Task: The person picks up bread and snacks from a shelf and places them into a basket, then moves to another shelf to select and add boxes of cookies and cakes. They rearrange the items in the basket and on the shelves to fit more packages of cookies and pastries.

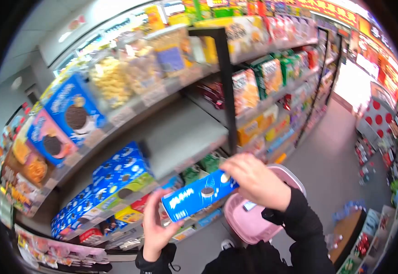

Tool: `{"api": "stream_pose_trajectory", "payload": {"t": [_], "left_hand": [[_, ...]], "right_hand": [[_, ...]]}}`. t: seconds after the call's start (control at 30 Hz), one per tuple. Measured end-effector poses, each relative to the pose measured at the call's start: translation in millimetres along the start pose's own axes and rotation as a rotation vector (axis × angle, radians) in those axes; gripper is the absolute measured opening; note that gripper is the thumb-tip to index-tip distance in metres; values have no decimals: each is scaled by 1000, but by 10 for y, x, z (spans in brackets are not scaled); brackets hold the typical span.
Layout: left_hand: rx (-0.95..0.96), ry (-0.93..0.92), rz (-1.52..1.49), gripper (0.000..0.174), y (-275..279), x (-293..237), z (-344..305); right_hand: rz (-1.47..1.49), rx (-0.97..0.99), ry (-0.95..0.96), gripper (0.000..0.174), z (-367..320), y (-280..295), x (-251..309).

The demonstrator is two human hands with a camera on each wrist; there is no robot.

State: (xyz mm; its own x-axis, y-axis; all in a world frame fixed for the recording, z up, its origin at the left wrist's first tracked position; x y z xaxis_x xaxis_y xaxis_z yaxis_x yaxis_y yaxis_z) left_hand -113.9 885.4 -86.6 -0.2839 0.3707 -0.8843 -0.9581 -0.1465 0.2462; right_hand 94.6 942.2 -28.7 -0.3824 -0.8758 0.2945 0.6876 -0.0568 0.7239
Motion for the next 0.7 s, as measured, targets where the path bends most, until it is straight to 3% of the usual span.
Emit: {"api": "stream_pose_trajectory", "payload": {"t": [0.07,0.13,0.2,0.27,0.33,0.37,0.43,0.57,0.7], "left_hand": [[135,104,155,69,-284,409,-346],[206,254,96,61,-652,814,-658],[326,209,280,58,-995,1117,-909],[444,355,274,56,-1311,1497,-1199],[500,412,258,56,-1576,1705,-1390],[502,424,256,56,-1668,1761,-1416],[682,364,411,56,-1940,1818,-1469],[662,322,522,53,-2329,1810,-1239],[635,369,606,47,-2719,2161,-1086]], "right_hand": [[69,108,-120,41,-469,-197,-121],[124,240,-265,43,-984,-476,-307],[151,280,-359,44,-1514,-765,-462],[181,318,-435,44,-2000,-1049,-610],[129,523,-526,46,-2478,-1397,-755],[137,530,-530,46,-2621,-1470,-799],[134,645,-589,40,-2904,-1632,-963],[79,659,-593,26,-3083,-1644,-1317],[-4,727,-544,24,-3208,-1668,-1795]]}}
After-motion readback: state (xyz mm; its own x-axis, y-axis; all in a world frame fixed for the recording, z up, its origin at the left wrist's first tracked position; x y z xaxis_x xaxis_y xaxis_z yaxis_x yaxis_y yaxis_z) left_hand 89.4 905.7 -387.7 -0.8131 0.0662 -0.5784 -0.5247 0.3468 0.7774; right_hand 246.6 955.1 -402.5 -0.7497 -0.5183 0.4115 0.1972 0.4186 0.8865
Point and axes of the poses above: each hand's wrist, its own z-axis towards the middle knuckle, its own y-axis out of the back of the hand, x = y × z, the point moved 8 cm from there along z, towards the middle knuckle, and after that the axes turned 6 degrees about z, right-handed, at the moved point
